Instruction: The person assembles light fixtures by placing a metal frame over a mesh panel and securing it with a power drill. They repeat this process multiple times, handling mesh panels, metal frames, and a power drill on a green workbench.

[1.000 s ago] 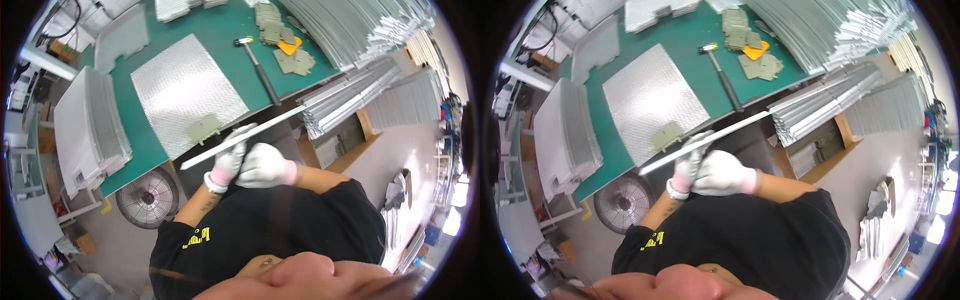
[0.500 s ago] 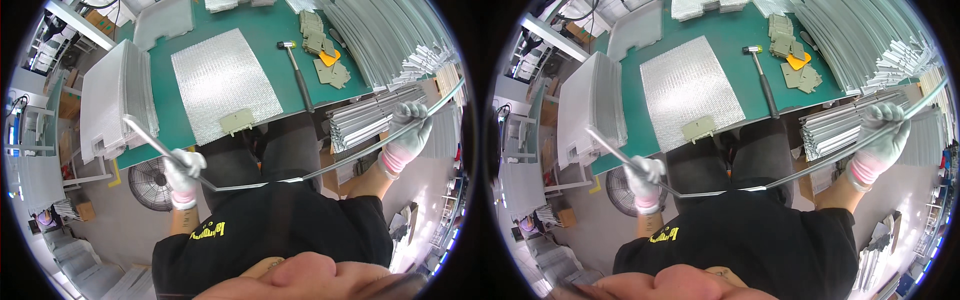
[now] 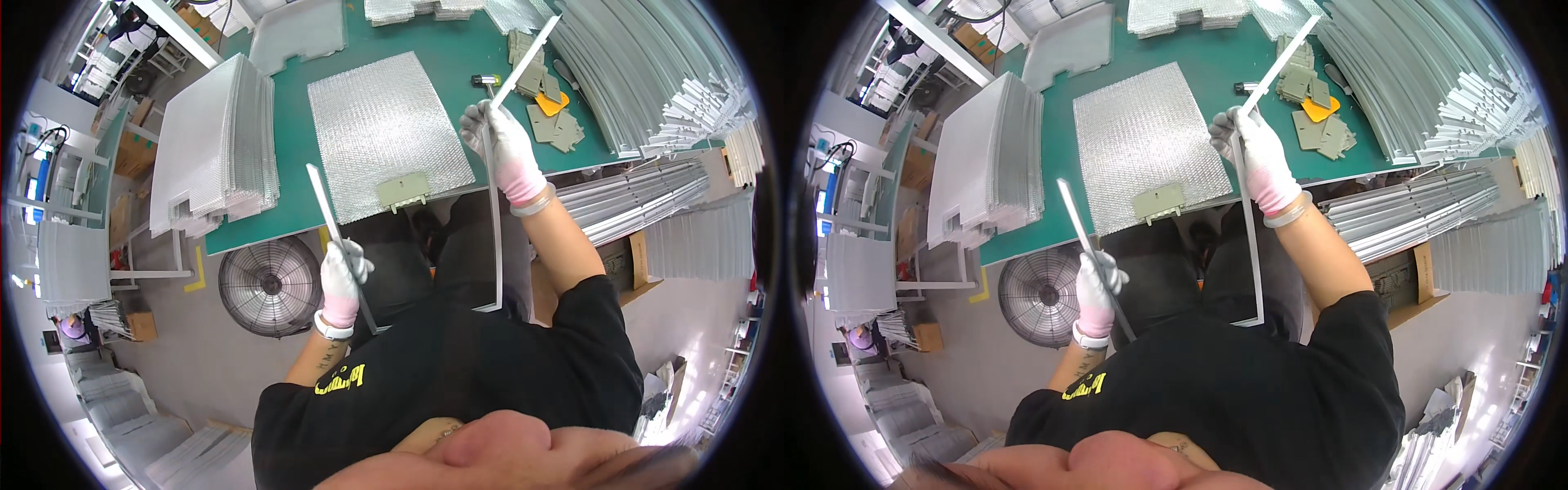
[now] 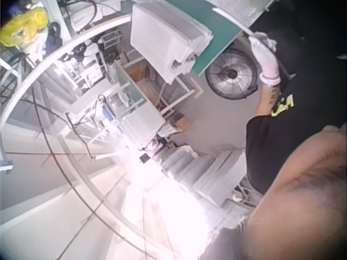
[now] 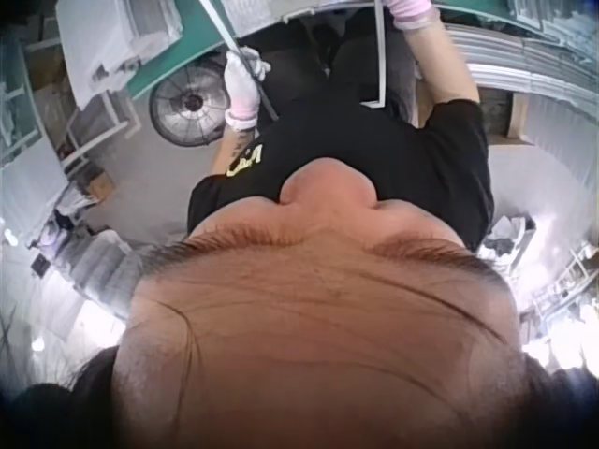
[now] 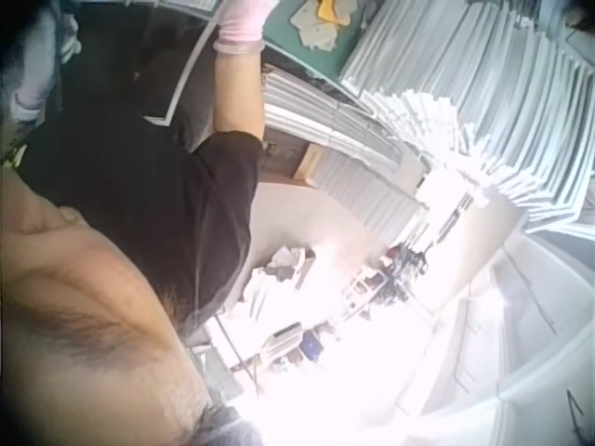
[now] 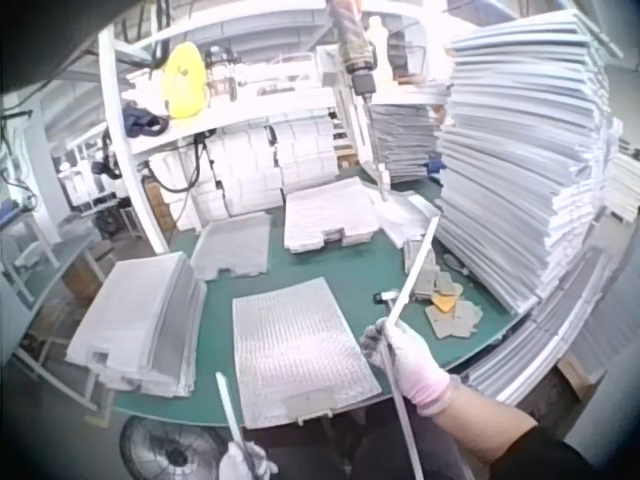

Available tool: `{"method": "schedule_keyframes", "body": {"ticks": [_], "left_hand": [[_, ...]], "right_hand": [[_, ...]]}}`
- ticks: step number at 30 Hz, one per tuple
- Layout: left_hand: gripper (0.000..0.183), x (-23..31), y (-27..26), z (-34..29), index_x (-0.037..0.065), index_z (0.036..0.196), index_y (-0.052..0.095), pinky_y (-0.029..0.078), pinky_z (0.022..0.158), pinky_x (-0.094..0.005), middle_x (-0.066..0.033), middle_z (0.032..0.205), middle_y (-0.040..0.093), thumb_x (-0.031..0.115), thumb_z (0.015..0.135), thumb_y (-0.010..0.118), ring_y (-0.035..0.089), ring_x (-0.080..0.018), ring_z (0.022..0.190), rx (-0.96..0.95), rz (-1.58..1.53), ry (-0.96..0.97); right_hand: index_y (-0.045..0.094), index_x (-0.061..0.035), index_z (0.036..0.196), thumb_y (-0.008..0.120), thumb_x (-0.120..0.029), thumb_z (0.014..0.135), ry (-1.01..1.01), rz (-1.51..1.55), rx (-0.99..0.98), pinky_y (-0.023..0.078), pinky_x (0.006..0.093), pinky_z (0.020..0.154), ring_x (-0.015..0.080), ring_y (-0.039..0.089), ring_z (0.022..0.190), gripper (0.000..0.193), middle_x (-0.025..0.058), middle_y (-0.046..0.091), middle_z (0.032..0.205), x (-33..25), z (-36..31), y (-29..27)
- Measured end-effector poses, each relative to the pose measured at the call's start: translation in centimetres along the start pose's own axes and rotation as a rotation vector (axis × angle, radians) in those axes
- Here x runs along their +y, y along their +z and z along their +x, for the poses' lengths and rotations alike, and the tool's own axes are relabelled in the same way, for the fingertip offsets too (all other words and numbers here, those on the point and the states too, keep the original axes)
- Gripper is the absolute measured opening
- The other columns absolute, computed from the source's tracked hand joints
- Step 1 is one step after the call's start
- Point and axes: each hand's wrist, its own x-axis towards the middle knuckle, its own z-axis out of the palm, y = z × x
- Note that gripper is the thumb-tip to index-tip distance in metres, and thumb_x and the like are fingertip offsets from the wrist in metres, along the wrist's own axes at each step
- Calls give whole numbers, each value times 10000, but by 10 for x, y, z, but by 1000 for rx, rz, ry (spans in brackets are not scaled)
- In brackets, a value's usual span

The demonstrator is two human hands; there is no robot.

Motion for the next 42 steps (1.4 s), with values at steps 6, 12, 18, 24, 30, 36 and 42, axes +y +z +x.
{"method": "schedule_keyframes", "body": {"ticks": [6,12,18,24,30,36,42], "left_hand": [[600,-15,40,-12,-18,1446,349,280,1165,-438,-186,1422,402,101,926,622,383,-335,1358,111,497,751],[613,-52,118,-4,10,1475,373,321,1163,-447,-147,1498,452,410,1035,520,468,-272,1342,-464,-668,-396],[466,-42,137,47,-82,1256,535,447,1038,-403,-187,1234,616,333,1081,415,590,-263,1148,-457,-441,-162],[273,-47,162,109,-42,1180,553,487,995,-393,-162,1162,620,188,1049,483,584,-253,1119,-379,-600,-221],[271,-37,168,114,-49,1172,531,496,998,-418,-177,1196,577,180,1026,545,563,-274,1133,-297,-726,-229],[285,-30,171,119,-69,1190,550,462,1031,-419,-170,1215,578,158,1018,560,555,-269,1145,-306,-670,-212],[278,-33,173,111,-67,1174,593,497,975,-395,-148,1146,632,151,1001,598,606,-256,1072,-254,-623,-217]], "right_hand": [[558,-41,1074,466,-293,1061,64,-433,-44,511,308,922,149,618,966,268,66,618,1006,20,-20,-28],[558,12,1273,473,-220,1030,170,-904,-170,508,305,758,140,622,796,346,71,663,898,21,-97,0],[235,-58,1581,429,-114,1024,-59,-576,-38,487,243,605,86,495,577,593,65,601,836,52,-136,-20],[221,-68,1586,392,-150,1054,73,-259,-94,471,241,551,59,406,518,565,40,543,797,54,-110,-26],[227,-95,1590,395,-148,1059,103,-287,-77,479,250,553,57,417,523,559,39,551,807,53,-113,-24],[243,-104,1588,406,-131,1055,105,-308,-45,478,239,556,54,425,529,557,35,557,813,55,-117,-23],[250,-90,1583,425,-147,1067,109,-338,-68,465,231,557,50,402,530,548,36,553,807,50,-109,-18]]}}
